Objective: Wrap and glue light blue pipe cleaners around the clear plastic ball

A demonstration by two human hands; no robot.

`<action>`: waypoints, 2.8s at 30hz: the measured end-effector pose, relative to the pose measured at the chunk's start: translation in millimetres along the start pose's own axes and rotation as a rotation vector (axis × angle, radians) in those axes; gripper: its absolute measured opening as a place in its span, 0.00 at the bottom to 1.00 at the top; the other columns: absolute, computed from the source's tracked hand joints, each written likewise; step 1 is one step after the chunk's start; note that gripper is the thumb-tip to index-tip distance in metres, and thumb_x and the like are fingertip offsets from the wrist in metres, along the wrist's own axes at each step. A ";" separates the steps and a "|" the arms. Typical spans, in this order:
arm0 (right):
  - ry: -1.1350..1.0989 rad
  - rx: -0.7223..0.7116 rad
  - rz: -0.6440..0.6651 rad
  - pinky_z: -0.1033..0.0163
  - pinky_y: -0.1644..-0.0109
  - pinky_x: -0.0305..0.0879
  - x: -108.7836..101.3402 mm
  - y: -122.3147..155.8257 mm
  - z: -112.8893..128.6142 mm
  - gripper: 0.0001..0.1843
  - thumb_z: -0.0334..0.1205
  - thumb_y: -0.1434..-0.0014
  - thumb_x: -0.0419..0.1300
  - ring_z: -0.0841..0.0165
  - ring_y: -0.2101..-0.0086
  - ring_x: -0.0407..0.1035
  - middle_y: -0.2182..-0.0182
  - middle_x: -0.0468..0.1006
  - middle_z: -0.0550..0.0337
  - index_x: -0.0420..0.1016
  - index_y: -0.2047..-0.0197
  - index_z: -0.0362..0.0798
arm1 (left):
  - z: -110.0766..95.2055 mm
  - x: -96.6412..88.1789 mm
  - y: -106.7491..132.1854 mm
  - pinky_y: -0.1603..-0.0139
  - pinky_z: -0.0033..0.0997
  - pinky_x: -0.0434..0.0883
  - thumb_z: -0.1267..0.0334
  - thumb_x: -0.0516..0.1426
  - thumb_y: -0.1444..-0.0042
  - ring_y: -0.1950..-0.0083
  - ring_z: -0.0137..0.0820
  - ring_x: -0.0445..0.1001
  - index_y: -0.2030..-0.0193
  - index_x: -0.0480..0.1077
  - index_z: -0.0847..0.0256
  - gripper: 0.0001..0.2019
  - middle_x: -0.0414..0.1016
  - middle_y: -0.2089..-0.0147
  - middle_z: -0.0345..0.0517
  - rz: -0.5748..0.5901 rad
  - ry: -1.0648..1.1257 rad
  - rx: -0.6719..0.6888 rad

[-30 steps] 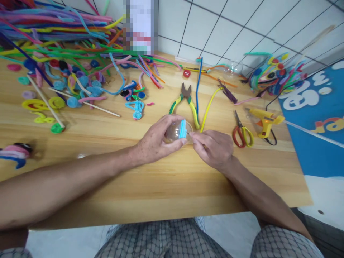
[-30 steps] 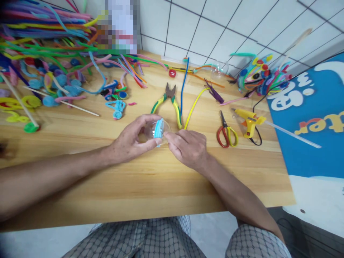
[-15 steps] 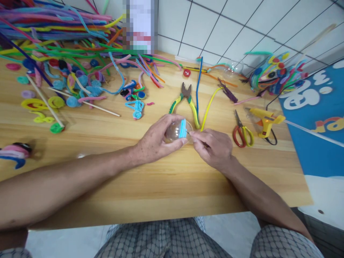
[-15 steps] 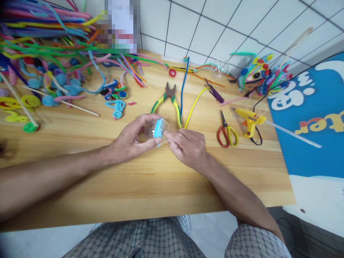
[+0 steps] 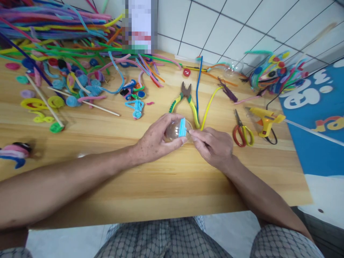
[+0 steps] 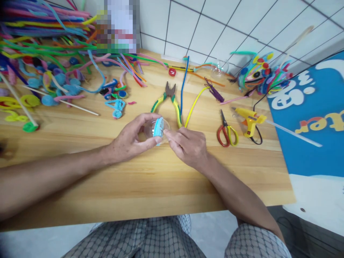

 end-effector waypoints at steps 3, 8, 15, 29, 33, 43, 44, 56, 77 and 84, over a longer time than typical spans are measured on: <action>0.033 -0.019 -0.010 0.65 0.68 0.70 -0.5 -1.0 1.0 0.14 0.28 0.29 0.68 0.72 0.73 0.78 0.68 0.87 0.66 0.83 0.43 0.50 | 0.7 0.5 0.2 0.32 0.44 0.81 0.57 0.66 0.30 0.37 0.41 0.84 0.31 0.70 0.58 0.25 0.83 0.37 0.53 0.000 -0.007 0.000; 0.104 -0.041 -0.025 0.64 0.67 0.71 -0.1 -2.6 2.9 0.16 0.27 0.31 0.66 0.72 0.73 0.79 0.69 0.87 0.68 0.83 0.44 0.53 | 1.1 1.1 0.4 0.33 0.44 0.82 0.56 0.67 0.30 0.38 0.41 0.84 0.31 0.70 0.60 0.25 0.83 0.38 0.55 -0.017 -0.006 0.017; 0.067 0.011 -0.004 0.64 0.65 0.73 -0.2 -1.9 3.2 0.17 0.26 0.31 0.65 0.71 0.70 0.81 0.68 0.87 0.66 0.82 0.44 0.53 | 2.0 1.1 0.5 0.34 0.44 0.81 0.57 0.67 0.31 0.39 0.40 0.85 0.31 0.71 0.58 0.25 0.84 0.39 0.53 -0.022 0.016 0.010; 0.020 0.033 -0.003 0.65 0.72 0.62 -1.8 -5.2 4.4 0.16 0.25 0.30 0.65 0.74 0.77 0.69 0.67 0.87 0.66 0.81 0.44 0.51 | 1.5 1.3 0.2 0.34 0.45 0.81 0.56 0.67 0.30 0.38 0.41 0.84 0.31 0.70 0.59 0.25 0.83 0.39 0.54 -0.009 0.005 0.008; 0.028 0.041 0.005 0.65 0.72 0.63 -1.2 -4.9 4.0 0.15 0.27 0.30 0.65 0.74 0.77 0.69 0.68 0.86 0.68 0.82 0.45 0.52 | 2.9 1.5 0.5 0.35 0.45 0.81 0.56 0.67 0.31 0.39 0.41 0.84 0.31 0.70 0.57 0.25 0.84 0.39 0.53 -0.008 0.015 0.001; -0.002 0.065 -0.001 0.65 0.73 0.62 -0.6 -5.8 4.1 0.14 0.27 0.30 0.64 0.75 0.78 0.68 0.71 0.84 0.68 0.85 0.46 0.52 | 3.0 1.7 0.6 0.34 0.46 0.81 0.57 0.68 0.31 0.40 0.41 0.84 0.31 0.71 0.58 0.25 0.84 0.39 0.55 -0.016 0.029 0.007; -0.011 0.065 -0.003 0.65 0.73 0.63 -0.4 -6.0 4.2 0.15 0.27 0.30 0.64 0.74 0.78 0.68 0.71 0.84 0.68 0.85 0.46 0.52 | 3.2 1.7 0.7 0.35 0.46 0.81 0.57 0.67 0.31 0.40 0.40 0.84 0.31 0.71 0.58 0.25 0.84 0.39 0.55 -0.018 0.028 0.010; -0.045 0.061 -0.015 0.65 0.74 0.62 0.8 -6.4 3.9 0.17 0.26 0.30 0.64 0.74 0.77 0.70 0.71 0.83 0.69 0.85 0.44 0.52 | 1.2 0.0 -1.0 0.36 0.43 0.82 0.54 0.67 0.31 0.39 0.39 0.84 0.32 0.71 0.58 0.24 0.84 0.39 0.53 -0.002 0.009 -0.012; -0.038 0.062 -0.009 0.64 0.69 0.68 1.0 -4.8 1.6 0.21 0.24 0.33 0.64 0.71 0.74 0.73 0.70 0.82 0.68 0.86 0.43 0.53 | 2.1 1.6 -1.5 0.36 0.44 0.81 0.55 0.66 0.31 0.39 0.40 0.83 0.32 0.70 0.58 0.24 0.83 0.38 0.55 -0.002 0.025 -0.006; -0.037 0.046 0.019 0.64 0.69 0.68 -2.8 -9.1 3.7 0.16 0.25 0.30 0.63 0.71 0.73 0.73 0.69 0.84 0.65 0.84 0.45 0.51 | 4.6 4.0 -0.1 0.34 0.48 0.82 0.55 0.67 0.30 0.37 0.42 0.84 0.32 0.69 0.59 0.25 0.83 0.37 0.58 -0.023 0.029 0.035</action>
Point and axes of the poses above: each hand's wrist, its own y-axis away from the middle knuckle, its own x-axis out of the palm, z = x × y, the point moved 3 cm from there along -y, towards the middle knuckle
